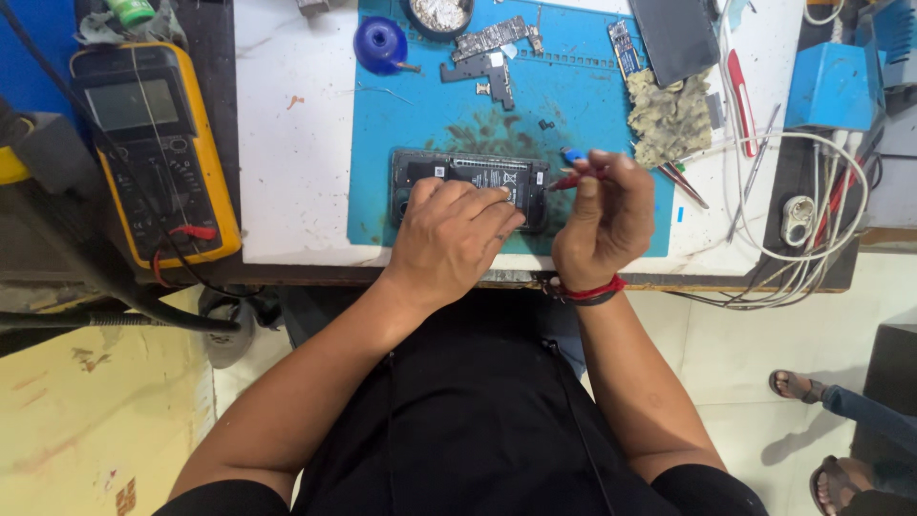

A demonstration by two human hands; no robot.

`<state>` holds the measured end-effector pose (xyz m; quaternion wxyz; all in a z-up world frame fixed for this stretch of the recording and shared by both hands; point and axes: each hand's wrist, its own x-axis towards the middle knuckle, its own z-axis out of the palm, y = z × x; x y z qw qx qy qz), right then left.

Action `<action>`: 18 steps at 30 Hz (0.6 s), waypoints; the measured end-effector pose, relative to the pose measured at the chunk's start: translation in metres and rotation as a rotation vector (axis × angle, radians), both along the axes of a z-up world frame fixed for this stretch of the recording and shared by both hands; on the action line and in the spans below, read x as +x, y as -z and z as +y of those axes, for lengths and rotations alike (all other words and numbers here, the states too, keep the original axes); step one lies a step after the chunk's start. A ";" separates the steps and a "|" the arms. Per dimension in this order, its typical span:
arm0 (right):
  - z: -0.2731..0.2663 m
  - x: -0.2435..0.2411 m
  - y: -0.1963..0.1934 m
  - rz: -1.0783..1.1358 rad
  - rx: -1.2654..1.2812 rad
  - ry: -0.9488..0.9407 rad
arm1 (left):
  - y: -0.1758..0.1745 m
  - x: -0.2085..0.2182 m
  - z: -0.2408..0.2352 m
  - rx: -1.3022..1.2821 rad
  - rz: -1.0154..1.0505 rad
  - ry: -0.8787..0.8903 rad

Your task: The person disassembles a teal smartphone by prying open the back cover with a plastic tool, then uses a screwdriver to remove screws from the internal frame. The person detaches the back cover and continues to unscrew components inside the phone chassis.

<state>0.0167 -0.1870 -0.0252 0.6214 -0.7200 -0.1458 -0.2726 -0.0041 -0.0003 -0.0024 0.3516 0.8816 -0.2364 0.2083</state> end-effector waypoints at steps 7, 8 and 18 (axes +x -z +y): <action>0.000 0.009 -0.013 -0.008 -0.183 0.035 | -0.001 0.000 -0.001 -0.018 0.035 0.009; 0.000 0.011 -0.012 0.042 -0.112 -0.005 | -0.001 0.000 0.000 -0.020 0.038 0.009; -0.007 0.006 0.000 -0.105 -0.379 0.086 | -0.002 0.001 0.000 -0.021 0.069 0.015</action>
